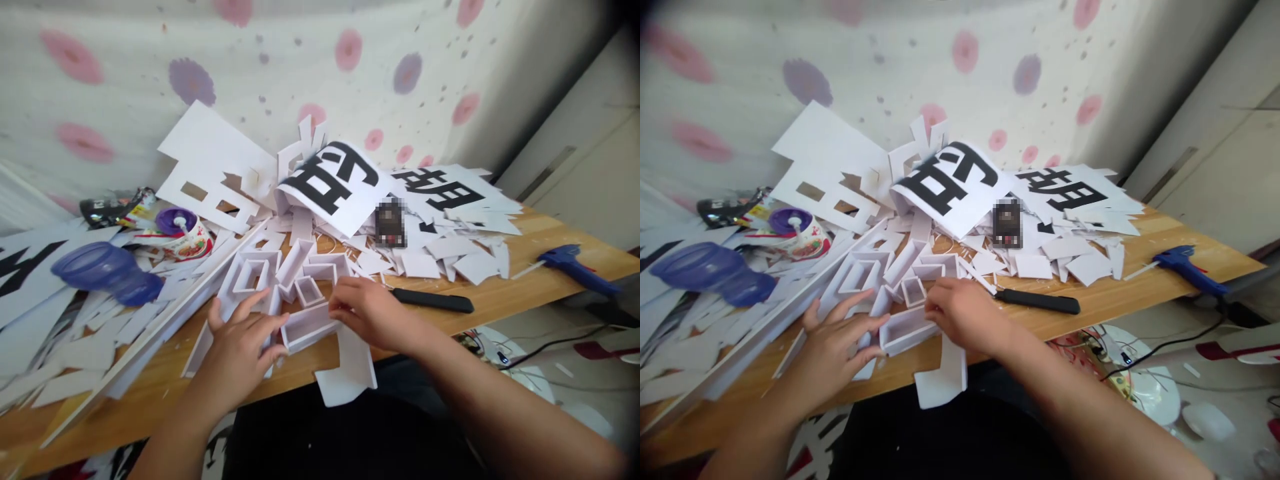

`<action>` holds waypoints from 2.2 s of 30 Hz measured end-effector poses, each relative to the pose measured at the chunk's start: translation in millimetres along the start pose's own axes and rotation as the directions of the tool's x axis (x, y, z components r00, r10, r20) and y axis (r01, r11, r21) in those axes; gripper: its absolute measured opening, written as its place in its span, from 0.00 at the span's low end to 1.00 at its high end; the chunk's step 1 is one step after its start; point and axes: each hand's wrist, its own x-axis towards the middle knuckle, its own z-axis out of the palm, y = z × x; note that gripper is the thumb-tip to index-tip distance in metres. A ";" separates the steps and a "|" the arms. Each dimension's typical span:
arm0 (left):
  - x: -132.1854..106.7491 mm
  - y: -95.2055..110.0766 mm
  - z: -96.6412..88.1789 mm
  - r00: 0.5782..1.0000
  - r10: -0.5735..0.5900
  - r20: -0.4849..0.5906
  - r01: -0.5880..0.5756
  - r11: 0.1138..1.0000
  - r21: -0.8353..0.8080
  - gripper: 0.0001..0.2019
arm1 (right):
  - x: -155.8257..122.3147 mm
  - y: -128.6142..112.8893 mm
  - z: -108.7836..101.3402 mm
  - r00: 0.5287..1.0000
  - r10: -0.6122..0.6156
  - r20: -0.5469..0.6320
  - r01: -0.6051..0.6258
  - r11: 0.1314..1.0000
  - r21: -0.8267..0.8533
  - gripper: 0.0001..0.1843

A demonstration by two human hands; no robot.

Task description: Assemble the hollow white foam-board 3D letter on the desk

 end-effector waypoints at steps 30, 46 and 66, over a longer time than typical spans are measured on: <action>0.2 8.3 -3.3 0.997 -0.049 0.054 0.054 0.993 -0.105 0.14 | 10.8 -12.4 18.5 0.965 -0.128 0.229 0.187 0.948 -0.256 0.09; 0.2 6.7 0.3 0.999 -0.034 0.028 0.037 0.993 -0.111 0.14 | 15.1 -17.3 25.6 0.979 -0.116 0.170 0.163 0.941 -0.298 0.09; 4.9 8.8 -11.2 0.981 -0.096 0.170 0.114 0.988 -0.100 0.16 | -10.1 9.2 0.4 0.982 -0.150 0.116 0.180 0.931 -0.317 0.04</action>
